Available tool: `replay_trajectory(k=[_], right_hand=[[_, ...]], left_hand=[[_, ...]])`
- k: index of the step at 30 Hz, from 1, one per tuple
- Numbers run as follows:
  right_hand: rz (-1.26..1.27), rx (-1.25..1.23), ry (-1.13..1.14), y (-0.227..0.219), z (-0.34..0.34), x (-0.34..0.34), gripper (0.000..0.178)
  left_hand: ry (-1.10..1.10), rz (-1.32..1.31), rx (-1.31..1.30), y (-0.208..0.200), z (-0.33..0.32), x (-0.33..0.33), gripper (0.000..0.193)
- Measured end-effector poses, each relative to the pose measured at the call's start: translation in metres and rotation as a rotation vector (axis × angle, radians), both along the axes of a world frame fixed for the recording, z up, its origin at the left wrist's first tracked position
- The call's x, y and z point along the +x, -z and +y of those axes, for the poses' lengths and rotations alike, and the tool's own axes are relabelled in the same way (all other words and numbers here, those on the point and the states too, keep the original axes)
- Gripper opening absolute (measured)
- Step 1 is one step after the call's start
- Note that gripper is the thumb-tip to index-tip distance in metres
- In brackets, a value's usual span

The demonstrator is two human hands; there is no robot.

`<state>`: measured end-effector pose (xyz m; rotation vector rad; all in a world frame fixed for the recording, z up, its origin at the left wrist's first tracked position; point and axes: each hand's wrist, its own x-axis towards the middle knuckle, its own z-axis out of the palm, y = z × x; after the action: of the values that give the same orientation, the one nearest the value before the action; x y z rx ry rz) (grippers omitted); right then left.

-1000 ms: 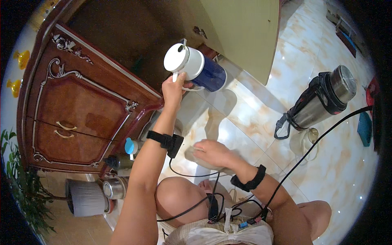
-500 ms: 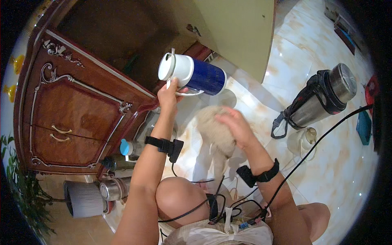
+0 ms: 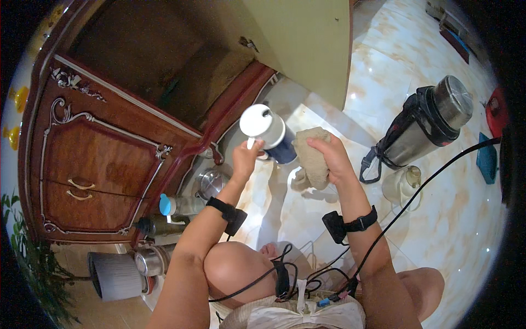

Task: The person is cleaning several containers and thermoses with a cloth.

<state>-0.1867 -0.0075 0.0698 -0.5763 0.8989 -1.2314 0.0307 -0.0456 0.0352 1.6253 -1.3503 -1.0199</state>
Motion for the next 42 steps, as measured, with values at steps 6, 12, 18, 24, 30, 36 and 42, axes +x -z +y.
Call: replay_trajectory(k=[6, 12, 18, 24, 30, 36, 42], right_hand=[[-0.011, 0.055, 0.159, -0.011, -0.005, -0.014, 0.031], [-0.085, 0.028, 0.259, -0.018, -0.006, -0.015, 0.039], [-0.029, 0.105, 0.345, 0.053, -0.024, -0.001, 0.048], [0.425, -0.108, 0.388, 0.074, -0.014, 0.07, 0.044], [0.829, -0.116, 0.308, 0.132, 0.035, 0.107, 0.038], [0.78, 0.205, 0.352, 0.143, 0.032, 0.072, 0.033], [0.358, 0.119, 0.514, 0.089, 0.006, 0.049, 0.036]], left_hand=[[0.174, -0.291, -0.002, 0.015, 0.017, -0.001, 0.028], [0.152, -0.271, 0.013, 0.025, 0.022, 0.001, 0.031], [0.227, 0.005, 0.156, 0.015, 0.022, 0.005, 0.039], [0.352, 0.018, 0.217, 0.005, 0.029, 0.002, 0.035], [0.371, 0.103, 0.237, 0.0, 0.03, 0.004, 0.039], [0.302, -0.12, 0.236, -0.018, 0.007, 0.02, 0.042], [0.342, -0.581, -0.393, -0.029, -0.007, -0.018, 0.046]])
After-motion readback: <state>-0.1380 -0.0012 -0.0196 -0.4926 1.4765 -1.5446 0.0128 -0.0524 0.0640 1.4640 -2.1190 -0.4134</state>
